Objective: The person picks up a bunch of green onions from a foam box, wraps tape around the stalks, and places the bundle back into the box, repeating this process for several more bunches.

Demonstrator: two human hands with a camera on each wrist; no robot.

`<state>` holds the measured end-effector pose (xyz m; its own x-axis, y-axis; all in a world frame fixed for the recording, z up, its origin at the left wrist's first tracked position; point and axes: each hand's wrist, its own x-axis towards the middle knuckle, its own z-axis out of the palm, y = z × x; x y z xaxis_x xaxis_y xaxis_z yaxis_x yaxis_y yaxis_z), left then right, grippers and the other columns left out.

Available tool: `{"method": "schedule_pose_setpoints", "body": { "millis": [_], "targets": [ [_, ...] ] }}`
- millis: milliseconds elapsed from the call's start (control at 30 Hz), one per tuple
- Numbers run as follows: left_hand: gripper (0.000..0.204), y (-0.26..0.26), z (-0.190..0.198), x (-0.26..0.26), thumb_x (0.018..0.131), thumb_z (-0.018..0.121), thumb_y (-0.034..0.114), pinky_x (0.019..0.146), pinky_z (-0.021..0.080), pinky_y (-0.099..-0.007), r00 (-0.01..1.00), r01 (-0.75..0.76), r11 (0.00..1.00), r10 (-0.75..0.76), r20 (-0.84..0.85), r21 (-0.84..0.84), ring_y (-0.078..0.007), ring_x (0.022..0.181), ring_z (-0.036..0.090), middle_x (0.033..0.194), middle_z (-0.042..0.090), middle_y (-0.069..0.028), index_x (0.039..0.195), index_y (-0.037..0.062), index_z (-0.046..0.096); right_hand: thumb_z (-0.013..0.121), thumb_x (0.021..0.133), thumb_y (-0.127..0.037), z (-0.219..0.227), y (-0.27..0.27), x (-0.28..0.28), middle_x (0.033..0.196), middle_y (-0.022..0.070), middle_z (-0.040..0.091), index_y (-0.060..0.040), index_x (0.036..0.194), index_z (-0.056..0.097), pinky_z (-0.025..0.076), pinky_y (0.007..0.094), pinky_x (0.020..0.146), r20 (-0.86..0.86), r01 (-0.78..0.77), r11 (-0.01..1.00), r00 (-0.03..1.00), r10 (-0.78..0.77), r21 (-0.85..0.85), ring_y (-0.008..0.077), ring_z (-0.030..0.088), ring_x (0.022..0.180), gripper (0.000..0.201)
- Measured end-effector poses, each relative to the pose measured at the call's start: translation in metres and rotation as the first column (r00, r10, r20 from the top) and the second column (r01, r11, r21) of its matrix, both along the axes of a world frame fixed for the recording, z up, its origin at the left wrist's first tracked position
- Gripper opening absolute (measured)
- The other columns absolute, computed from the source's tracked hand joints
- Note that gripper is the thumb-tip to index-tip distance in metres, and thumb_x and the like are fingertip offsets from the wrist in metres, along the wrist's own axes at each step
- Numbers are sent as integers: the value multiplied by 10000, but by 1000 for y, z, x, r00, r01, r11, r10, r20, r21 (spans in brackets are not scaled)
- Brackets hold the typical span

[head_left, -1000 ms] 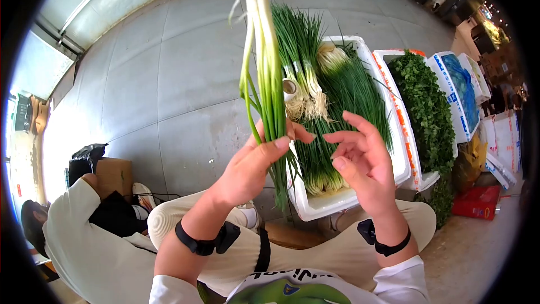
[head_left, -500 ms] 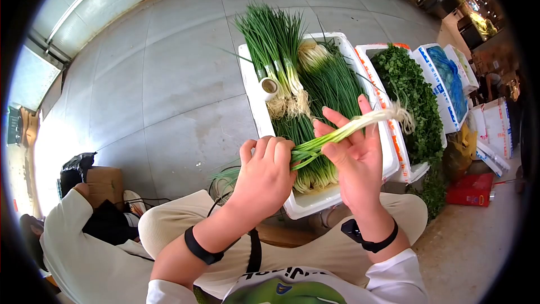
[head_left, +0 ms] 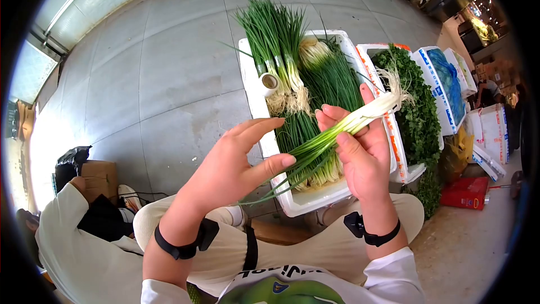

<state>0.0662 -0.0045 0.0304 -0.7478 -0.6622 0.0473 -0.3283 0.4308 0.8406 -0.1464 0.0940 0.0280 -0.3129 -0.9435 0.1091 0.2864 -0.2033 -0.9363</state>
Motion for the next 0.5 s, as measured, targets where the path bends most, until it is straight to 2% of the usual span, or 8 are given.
{"method": "schedule_pose_setpoints", "body": {
  "millis": [33, 67, 133, 233, 367, 433, 500],
  "targets": [
    [567, -1, 0, 1, 879, 777, 278, 1038, 441, -400, 998, -16, 990, 25, -56, 141, -308, 1194, 612, 1311, 643, -160, 1349, 22, 589, 524, 981, 50, 1, 0, 1, 1307, 235, 604, -76, 1595, 76, 472, 425, 1083, 13, -3, 1000, 1000, 3, 4, 310, 606, 1234, 771],
    [567, 0, -1, 0, 879, 777, 278, 1038, 441, -400, 998, -19, 990, 27, -56, 142, -308, 1194, 612, 1311, 643, -160, 1349, 22, 589, 524, 981, 50, 1, -1, 1, 1307, 235, 604, -76, 1595, 76, 472, 425, 1083, 13, -5, 1000, 1000, 5, 5, 310, 606, 1234, 771],
    [490, 3, -2, -5, 898, 762, 225, 974, 494, -371, 995, 15, 994, -5, -97, 110, -289, 1121, 661, 1211, 697, -166, 1314, 11, 614, 521, 980, 51, 1, -1, 3, 1317, 243, 595, -80, 1597, 52, 466, 431, 1089, -9, -21, 1000, 1000, 21, 4, 311, 602, 1241, 786],
    [520, 4, -3, -8, 899, 760, 217, 976, 491, -365, 999, 35, 981, -31, -25, 191, -261, 1106, 670, 1198, 711, -148, 1352, 32, 584, 508, 982, 56, 0, -1, 4, 1334, 247, 584, -84, 1598, 21, 458, 435, 1098, -11, -40, 999, 999, 40, -8, 312, 597, 1250, 797],
    [555, 6, 1, -7, 926, 736, 214, 966, 493, -351, 999, 3, 969, 6, -35, 248, -205, 1101, 660, 1202, 716, -131, 1415, 59, 524, 491, 984, 61, 1, 1, 3, 1345, 252, 576, -89, 1599, -13, 450, 440, 1106, -17, -60, 998, 998, 59, -23, 316, 590, 1260, 809],
    [576, 5, 4, -7, 948, 715, 207, 972, 484, -339, 997, -37, 915, 63, -53, 402, -157, 1108, 634, 1217, 714, -120, 1452, 68, 471, 474, 984, 68, 3, 2, 3, 1352, 257, 571, -94, 1600, -35, 444, 445, 1112, -26, -82, 996, 996, 81, -21, 318, 584, 1268, 815],
    [567, 3, -3, -8, 955, 709, 206, 976, 478, -334, 992, -20, 921, 68, -108, 390, -152, 1113, 624, 1217, 714, -122, 1449, 64, 469, 472, 983, 70, 4, 2, 2, 1352, 258, 569, -95, 1600, -44, 441, 446, 1114, -40, -86, 996, 996, 85, -20, 318, 582, 1271, 821]
  ]
}}
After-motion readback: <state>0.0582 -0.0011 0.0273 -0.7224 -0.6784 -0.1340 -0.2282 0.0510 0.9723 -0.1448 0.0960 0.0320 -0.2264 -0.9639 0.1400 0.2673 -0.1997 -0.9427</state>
